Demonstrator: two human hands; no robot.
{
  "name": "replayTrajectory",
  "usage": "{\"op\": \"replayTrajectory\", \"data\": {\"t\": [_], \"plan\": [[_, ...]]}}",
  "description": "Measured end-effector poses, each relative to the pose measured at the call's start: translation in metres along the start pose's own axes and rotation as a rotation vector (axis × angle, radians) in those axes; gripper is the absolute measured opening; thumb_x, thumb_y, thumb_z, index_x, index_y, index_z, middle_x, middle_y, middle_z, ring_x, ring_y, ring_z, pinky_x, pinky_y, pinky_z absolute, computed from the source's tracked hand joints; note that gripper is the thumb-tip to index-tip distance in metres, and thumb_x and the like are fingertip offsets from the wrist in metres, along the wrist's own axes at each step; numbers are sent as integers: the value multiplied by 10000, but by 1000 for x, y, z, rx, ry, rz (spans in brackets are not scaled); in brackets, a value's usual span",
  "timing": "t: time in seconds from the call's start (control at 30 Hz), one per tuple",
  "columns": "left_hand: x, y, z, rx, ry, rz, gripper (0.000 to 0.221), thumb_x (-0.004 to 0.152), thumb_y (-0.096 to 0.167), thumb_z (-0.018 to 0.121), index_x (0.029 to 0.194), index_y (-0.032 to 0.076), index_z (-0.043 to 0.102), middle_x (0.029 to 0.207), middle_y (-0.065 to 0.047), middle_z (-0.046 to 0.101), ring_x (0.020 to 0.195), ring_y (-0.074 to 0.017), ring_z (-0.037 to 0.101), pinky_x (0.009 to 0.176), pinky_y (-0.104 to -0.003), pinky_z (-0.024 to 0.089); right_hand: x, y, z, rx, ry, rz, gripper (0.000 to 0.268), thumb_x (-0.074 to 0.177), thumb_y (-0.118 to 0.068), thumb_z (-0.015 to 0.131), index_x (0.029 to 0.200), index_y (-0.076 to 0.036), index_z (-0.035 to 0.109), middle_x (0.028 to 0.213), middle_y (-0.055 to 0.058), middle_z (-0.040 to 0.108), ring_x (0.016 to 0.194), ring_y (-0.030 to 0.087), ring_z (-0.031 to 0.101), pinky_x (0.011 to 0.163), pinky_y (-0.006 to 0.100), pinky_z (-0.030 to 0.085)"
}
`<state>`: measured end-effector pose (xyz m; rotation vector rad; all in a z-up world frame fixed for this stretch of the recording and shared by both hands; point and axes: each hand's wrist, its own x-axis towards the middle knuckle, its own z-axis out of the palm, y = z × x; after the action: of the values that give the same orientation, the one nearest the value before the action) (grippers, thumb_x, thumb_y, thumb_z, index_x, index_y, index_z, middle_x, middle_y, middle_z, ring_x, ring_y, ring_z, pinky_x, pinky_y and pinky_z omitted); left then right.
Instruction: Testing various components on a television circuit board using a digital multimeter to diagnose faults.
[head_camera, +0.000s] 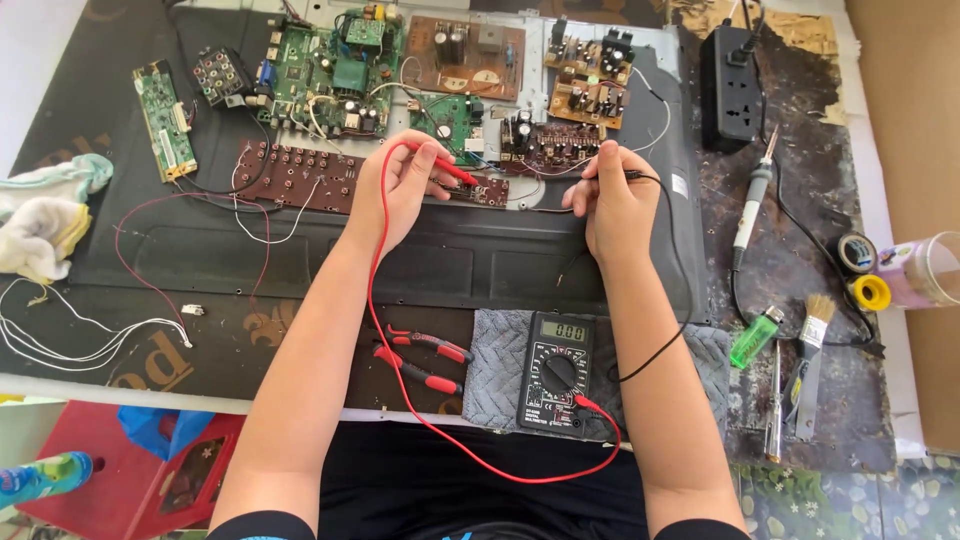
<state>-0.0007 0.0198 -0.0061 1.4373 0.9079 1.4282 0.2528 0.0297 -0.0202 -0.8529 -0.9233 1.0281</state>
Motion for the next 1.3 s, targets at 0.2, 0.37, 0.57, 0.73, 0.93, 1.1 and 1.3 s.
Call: {"op": "replayTrajectory", "data": {"t": [0.2, 0.37, 0.57, 0.73, 0.93, 1.1, 1.3], "plan": [[1, 7, 0, -13, -46, -3, 301, 1119, 284, 484, 1071, 26, 632, 1006, -160, 710, 814, -180, 723, 650, -261, 640, 5, -6, 0, 101, -11, -81, 451, 1041, -378, 592, 708, -75, 567, 871, 102, 659, 559, 186, 687, 684, 355, 699], [-4, 7, 17, -28, -36, 73, 262, 1103, 283, 535, 1055, 53, 650, 996, -141, 712, 801, -184, 721, 626, -252, 622, 7, -3, -3, -103, -81, -217, 332, 1051, -172, 648, 784, 23, 629, 853, 222, 726, 639, 289, 757, 707, 410, 673], [9, 21, 48, -9, 23, 331, 280, 1107, 293, 522, 1059, 56, 662, 987, -106, 725, 830, -169, 730, 755, -282, 635, 1, -15, 3, -132, -154, -258, 76, 1021, 16, 657, 1052, 37, 590, 1071, 223, 734, 827, 244, 780, 832, 334, 652], [10, -2, 57, -46, 64, 386, 271, 1107, 304, 534, 1072, 68, 662, 1021, -96, 744, 829, -160, 734, 777, -300, 630, 4, -8, 2, -141, -182, -255, 77, 1052, 24, 572, 1127, 35, 585, 1088, 197, 735, 865, 226, 774, 854, 313, 636], [7, -2, 50, -14, 103, 344, 285, 1119, 314, 495, 1060, 65, 621, 1002, -106, 745, 617, -145, 691, 636, -252, 578, 8, 1, -5, -159, -227, -220, 188, 1073, -43, 587, 1249, 18, 561, 1043, 223, 751, 727, 234, 770, 753, 326, 659], [5, -16, 45, -239, 189, 250, 295, 1129, 355, 437, 1069, 93, 561, 951, -108, 737, 596, -118, 672, 605, -191, 515, 9, 4, -9, -160, -196, -232, 200, 1100, -81, 536, 1284, -2, 535, 1054, 233, 746, 736, 242, 765, 784, 360, 657], [9, -3, 54, -55, 146, 253, 225, 1118, 261, 507, 1104, 78, 636, 1085, -133, 764, 775, -174, 757, 758, -287, 604, 8, 7, -9, -183, -219, -212, 207, 1100, -78, 519, 1295, -10, 530, 1084, 227, 745, 788, 236, 774, 810, 343, 641]]}}
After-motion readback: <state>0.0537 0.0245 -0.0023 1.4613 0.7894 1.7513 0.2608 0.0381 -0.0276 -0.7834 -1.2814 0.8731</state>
